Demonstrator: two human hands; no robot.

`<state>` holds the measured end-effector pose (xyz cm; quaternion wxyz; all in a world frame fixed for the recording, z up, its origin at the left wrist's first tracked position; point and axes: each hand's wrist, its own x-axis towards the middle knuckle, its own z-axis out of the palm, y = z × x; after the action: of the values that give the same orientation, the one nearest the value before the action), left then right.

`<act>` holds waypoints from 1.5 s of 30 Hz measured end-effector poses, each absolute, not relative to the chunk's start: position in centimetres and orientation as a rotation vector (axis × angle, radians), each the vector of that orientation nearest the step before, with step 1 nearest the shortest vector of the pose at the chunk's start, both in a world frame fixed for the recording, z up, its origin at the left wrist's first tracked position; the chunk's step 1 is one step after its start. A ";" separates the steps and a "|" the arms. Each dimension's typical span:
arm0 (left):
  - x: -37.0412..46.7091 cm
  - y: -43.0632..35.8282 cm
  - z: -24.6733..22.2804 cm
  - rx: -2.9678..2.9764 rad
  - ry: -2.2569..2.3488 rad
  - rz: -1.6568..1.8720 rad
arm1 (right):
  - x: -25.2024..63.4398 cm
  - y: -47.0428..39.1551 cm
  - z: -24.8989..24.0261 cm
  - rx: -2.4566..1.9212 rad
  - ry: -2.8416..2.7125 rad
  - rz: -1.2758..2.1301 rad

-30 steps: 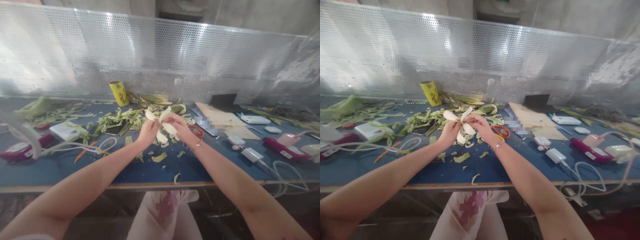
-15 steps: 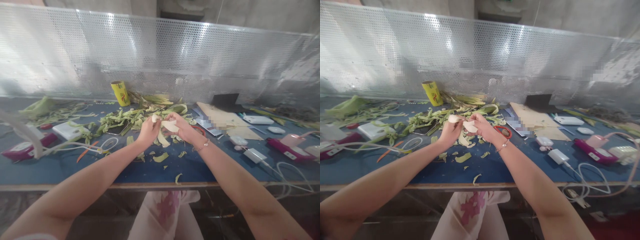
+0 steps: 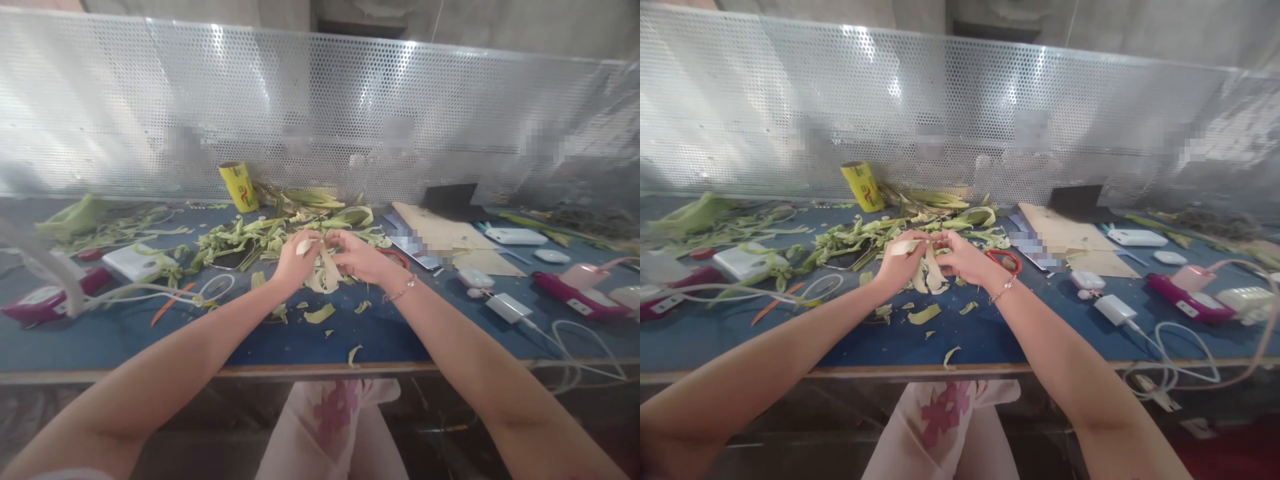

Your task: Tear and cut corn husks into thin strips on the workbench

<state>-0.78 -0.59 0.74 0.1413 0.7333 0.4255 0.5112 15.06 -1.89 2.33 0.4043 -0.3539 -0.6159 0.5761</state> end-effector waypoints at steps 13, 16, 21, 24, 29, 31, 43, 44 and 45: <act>-0.9 0.2 0.6 1.686 1.137 1.381 | 17.2 -0.2 1.5 -0.948 -2.146 0.247; -0.9 -0.1 0.8 1.727 1.176 1.364 | 17.1 -0.4 1.6 -0.937 -2.140 0.106; -0.8 -0.6 1.2 1.749 1.160 1.318 | 17.0 -0.4 1.9 -1.007 -2.008 -0.047; -0.7 -0.6 1.2 1.717 1.113 1.297 | 17.1 -0.4 1.8 -1.076 -1.922 -0.175; -0.4 -0.6 1.2 1.686 1.109 1.299 | 17.1 -0.6 1.8 -1.092 -1.929 -0.207; -0.3 -0.8 1.2 1.705 1.115 1.300 | 16.9 -0.7 1.8 -1.054 -1.982 -0.139; -0.8 0.1 0.4 1.780 1.070 1.311 | 14.8 -1.1 0.2 -0.869 -1.982 0.418; -0.7 0.0 0.4 1.752 1.053 1.316 | 14.8 -1.1 0.2 -0.868 -1.984 0.413; -0.7 0.0 0.5 1.711 1.038 1.323 | 14.9 -1.0 0.2 -0.873 -1.982 0.404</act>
<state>-0.67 -0.05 0.47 0.3627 0.6646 0.4032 0.5140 14.87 -1.04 0.19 0.4520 -0.3534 -0.8025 0.1636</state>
